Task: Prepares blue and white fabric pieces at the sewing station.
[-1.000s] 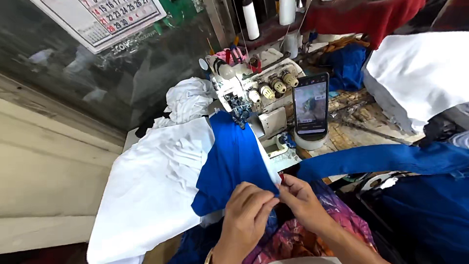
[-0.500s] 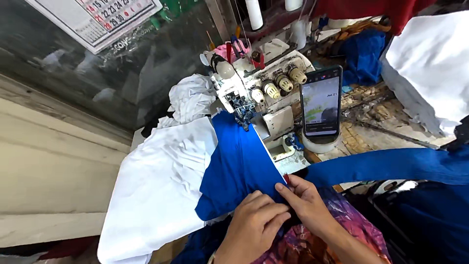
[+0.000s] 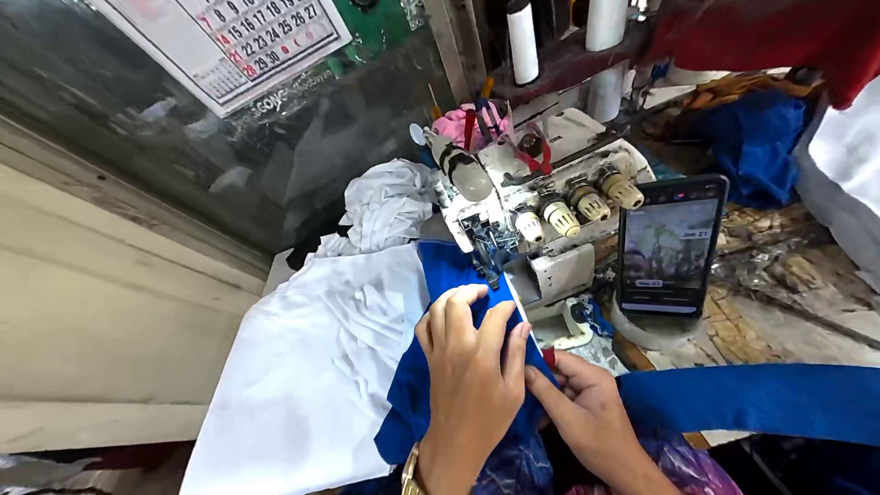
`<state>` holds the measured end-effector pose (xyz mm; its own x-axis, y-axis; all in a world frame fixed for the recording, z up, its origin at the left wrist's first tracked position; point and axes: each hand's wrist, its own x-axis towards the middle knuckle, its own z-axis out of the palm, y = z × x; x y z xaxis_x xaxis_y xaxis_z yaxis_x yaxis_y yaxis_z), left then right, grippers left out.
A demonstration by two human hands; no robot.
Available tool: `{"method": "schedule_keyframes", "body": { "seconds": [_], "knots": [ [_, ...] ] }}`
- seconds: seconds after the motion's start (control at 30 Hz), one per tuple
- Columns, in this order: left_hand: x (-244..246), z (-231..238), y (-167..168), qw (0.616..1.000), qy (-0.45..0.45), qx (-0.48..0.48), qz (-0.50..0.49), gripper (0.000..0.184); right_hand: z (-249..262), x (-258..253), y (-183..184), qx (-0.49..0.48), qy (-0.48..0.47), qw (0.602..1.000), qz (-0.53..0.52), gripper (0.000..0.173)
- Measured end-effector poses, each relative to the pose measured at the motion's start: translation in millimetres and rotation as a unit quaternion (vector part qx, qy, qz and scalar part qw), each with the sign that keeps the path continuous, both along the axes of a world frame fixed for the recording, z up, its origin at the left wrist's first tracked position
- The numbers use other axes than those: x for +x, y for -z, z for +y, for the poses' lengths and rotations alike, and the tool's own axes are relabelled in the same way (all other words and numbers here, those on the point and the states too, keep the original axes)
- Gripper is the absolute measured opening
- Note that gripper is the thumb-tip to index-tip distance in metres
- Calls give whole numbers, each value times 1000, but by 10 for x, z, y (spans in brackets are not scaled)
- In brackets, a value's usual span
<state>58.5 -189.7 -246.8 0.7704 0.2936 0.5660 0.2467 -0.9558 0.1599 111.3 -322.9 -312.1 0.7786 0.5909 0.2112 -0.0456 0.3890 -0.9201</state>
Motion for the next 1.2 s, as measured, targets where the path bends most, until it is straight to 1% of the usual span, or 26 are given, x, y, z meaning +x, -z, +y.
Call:
{"method": "schedule_keyframes", "body": {
  "seconds": [0.13,0.17,0.23,0.3,0.33,0.4,0.43,0.47,0.5,0.6,0.7,0.77,0.8,0.83,0.87,0.9,0.93,1.0,1.07,1.1,1.13,1.17,1.2],
  "knots": [
    [39,-46,55,1000,-16,-17,-19,34,216,201,-71,0,46,999,-20,13],
    [69,-36,65,999,-19,-17,-24,35,267,222,-62,-6,67,997,-41,13],
    [102,22,33,999,-15,-23,-21,34,345,208,-18,-45,98,984,-139,14],
    [81,143,-62,999,-11,-39,-17,31,365,89,-47,-115,78,956,-260,17],
    [68,220,-101,999,-15,-44,-17,30,369,-1,-101,-149,53,940,-301,19],
    [66,365,-108,997,-43,-59,-2,34,354,-120,-220,-221,-35,917,-331,29],
    [73,429,-77,995,-63,-73,13,37,335,-118,-249,-249,-78,907,-332,36],
    [63,485,-47,992,-83,-87,25,39,310,-90,-251,-258,-100,902,-331,39],
    [34,539,-29,990,-94,-97,31,41,285,-50,-239,-254,-100,906,-324,37],
    [-160,596,-50,990,-92,-94,47,44,186,-5,-259,-206,-63,944,-251,35],
    [-369,387,-71,995,-66,-71,-2,35,131,-2,-343,-150,-39,971,-183,40],
    [-420,70,-14,995,-17,-95,-4,31,80,72,-406,-129,-55,982,-130,37],
    [-405,-78,54,994,17,-107,7,30,75,126,-426,-125,-39,987,-95,31],
    [-369,-184,128,992,55,-113,17,33,106,189,-430,-131,13,990,-60,25],
    [-351,-229,164,987,95,-123,37,41,160,258,-416,-139,79,987,-29,22],
    [-366,-216,148,981,130,-134,58,47,213,314,-385,-135,129,982,1,22],
    [-439,-138,88,974,155,-146,74,47,260,327,-335,-125,159,979,23,22],
    [-698,140,-74,964,176,-185,74,35,269,226,-259,-111,174,978,14,26],
    [-851,353,-140,953,188,-237,24,26,179,94,-206,-62,158,985,-14,32],
    [-825,378,-116,944,201,-261,-5,24,113,38,-199,-37,139,989,-23,34],
    [-742,370,-65,934,222,-279,-16,25,41,-9,-211,-22,120,992,-42,35],
    [-644,358,-14,929,243,-280,8,30,-39,-45,-245,-12,98,993,-67,36],
    [-554,353,17,930,254,-263,43,33,-122,-66,-294,-9,76,992,-97,36]
  ]
}}
